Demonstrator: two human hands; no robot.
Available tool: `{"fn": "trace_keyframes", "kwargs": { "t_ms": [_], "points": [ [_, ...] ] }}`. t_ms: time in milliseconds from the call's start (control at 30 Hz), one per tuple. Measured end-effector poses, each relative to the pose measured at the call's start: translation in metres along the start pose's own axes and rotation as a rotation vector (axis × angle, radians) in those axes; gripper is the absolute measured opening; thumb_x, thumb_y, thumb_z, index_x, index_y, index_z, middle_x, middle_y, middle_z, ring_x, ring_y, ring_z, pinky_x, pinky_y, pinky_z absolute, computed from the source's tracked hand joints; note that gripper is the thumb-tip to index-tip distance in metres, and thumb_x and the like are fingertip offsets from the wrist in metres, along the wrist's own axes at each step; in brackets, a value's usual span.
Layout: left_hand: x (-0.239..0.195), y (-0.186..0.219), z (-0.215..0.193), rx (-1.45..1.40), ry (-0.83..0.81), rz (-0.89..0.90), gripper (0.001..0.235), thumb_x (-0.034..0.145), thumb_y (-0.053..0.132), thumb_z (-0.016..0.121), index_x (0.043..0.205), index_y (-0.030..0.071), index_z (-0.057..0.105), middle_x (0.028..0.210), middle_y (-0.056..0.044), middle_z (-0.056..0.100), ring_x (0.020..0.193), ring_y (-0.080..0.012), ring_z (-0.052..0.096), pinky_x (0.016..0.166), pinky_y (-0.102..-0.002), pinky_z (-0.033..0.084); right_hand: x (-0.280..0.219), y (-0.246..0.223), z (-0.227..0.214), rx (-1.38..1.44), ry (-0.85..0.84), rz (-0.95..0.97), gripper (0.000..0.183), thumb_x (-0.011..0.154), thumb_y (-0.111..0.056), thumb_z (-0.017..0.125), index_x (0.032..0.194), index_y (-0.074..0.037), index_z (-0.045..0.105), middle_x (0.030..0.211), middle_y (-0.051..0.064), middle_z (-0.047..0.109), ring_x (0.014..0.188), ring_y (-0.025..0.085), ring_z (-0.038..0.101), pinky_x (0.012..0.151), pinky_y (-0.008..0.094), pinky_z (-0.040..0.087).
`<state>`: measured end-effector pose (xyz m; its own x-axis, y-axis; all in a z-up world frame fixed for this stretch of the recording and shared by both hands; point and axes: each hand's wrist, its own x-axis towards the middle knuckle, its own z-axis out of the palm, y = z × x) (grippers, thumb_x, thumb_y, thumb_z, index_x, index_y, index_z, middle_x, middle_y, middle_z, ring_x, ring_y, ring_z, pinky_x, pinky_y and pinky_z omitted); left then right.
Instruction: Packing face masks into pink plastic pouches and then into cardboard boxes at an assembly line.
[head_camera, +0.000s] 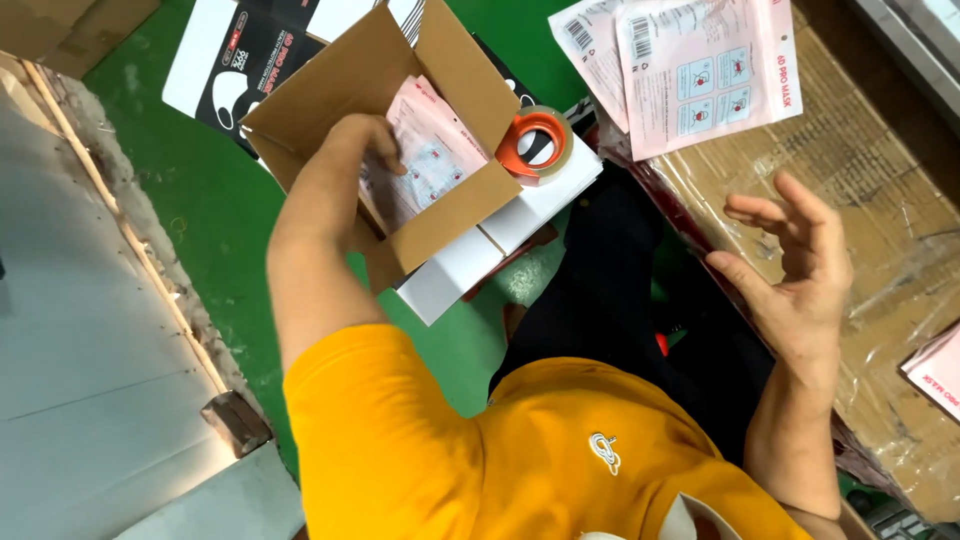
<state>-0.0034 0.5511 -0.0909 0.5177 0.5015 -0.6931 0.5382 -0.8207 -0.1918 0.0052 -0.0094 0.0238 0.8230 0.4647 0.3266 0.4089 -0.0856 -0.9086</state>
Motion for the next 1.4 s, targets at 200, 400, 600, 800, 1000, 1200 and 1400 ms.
{"fn": "trace_keyframes", "kwargs": {
  "t_ms": [200,400,600,800,1000,1200,1400],
  "points": [
    [-0.062,0.034,-0.072,0.229,0.386,-0.017,0.072,0.060,0.045,0.101,0.113,0.004,0.074,0.115,-0.016,0.072,0.105,-0.0341,0.070,0.082,-0.053,0.060,-0.001,0.032,-0.019,-0.223,0.103,0.062,0.072,0.089,0.001,0.084,0.151,0.001,0.048,0.134,0.019,0.067,0.125,0.025,0.065,0.113,0.037,0.053],
    [-0.101,0.177,-0.130,-0.264,0.877,0.890,0.048,0.084,0.051,0.083,0.102,0.006,0.077,0.095,-0.015,0.073,0.093,-0.0325,0.070,0.079,-0.046,0.054,0.052,0.098,0.005,-0.497,0.009,0.241,0.072,0.092,-0.023,0.082,0.149,0.003,0.046,0.123,0.024,0.066,0.101,0.031,0.068,0.089,0.041,0.056],
    [0.086,0.318,-0.124,-0.533,0.476,0.585,0.125,0.066,0.096,0.058,0.135,-0.009,0.054,0.136,-0.031,0.056,0.124,-0.0438,0.057,0.101,-0.056,0.046,0.091,0.137,0.022,-0.439,0.078,0.628,0.087,0.099,-0.050,0.067,0.158,0.005,0.032,0.104,0.026,0.070,0.097,0.036,0.069,0.087,0.044,0.053],
    [0.006,0.335,-0.139,-0.451,0.248,0.648,0.118,0.048,0.080,0.082,0.126,-0.007,0.065,0.130,-0.028,0.063,0.120,-0.0356,0.064,0.103,-0.043,0.052,0.124,0.168,0.045,-0.566,0.072,0.346,0.077,0.092,-0.044,0.077,0.147,0.004,0.050,0.125,0.027,0.060,0.115,0.038,0.057,0.100,0.047,0.046],
    [-0.009,0.310,-0.125,-0.959,0.000,0.678,0.076,0.046,0.016,0.095,0.114,-0.008,0.072,0.102,-0.021,0.078,0.094,-0.0313,0.079,0.084,-0.038,0.064,0.119,0.166,0.065,-0.351,0.066,-0.041,0.068,0.091,-0.031,0.082,0.147,-0.003,0.055,0.140,0.023,0.052,0.127,0.037,0.050,0.110,0.045,0.043],
    [-0.118,0.137,-0.154,-0.852,0.019,0.844,0.056,0.065,0.027,0.088,0.115,0.003,0.077,0.108,-0.006,0.079,0.099,-0.0156,0.074,0.087,-0.026,0.057,0.054,0.036,-0.014,-0.140,0.239,-0.061,0.035,0.097,0.004,0.071,0.131,-0.001,0.065,0.125,0.010,0.065,0.115,0.020,0.066,0.103,0.034,0.056],
    [-0.154,-0.037,-0.149,-0.649,0.075,0.825,0.057,0.072,0.016,0.087,0.126,0.006,0.071,0.114,-0.006,0.075,0.100,-0.0146,0.068,0.091,-0.032,0.055,-0.002,0.031,-0.064,0.067,0.472,0.048,0.020,0.107,0.002,0.073,0.125,-0.001,0.065,0.112,0.009,0.071,0.104,0.015,0.072,0.094,0.026,0.059]
  ]
}}
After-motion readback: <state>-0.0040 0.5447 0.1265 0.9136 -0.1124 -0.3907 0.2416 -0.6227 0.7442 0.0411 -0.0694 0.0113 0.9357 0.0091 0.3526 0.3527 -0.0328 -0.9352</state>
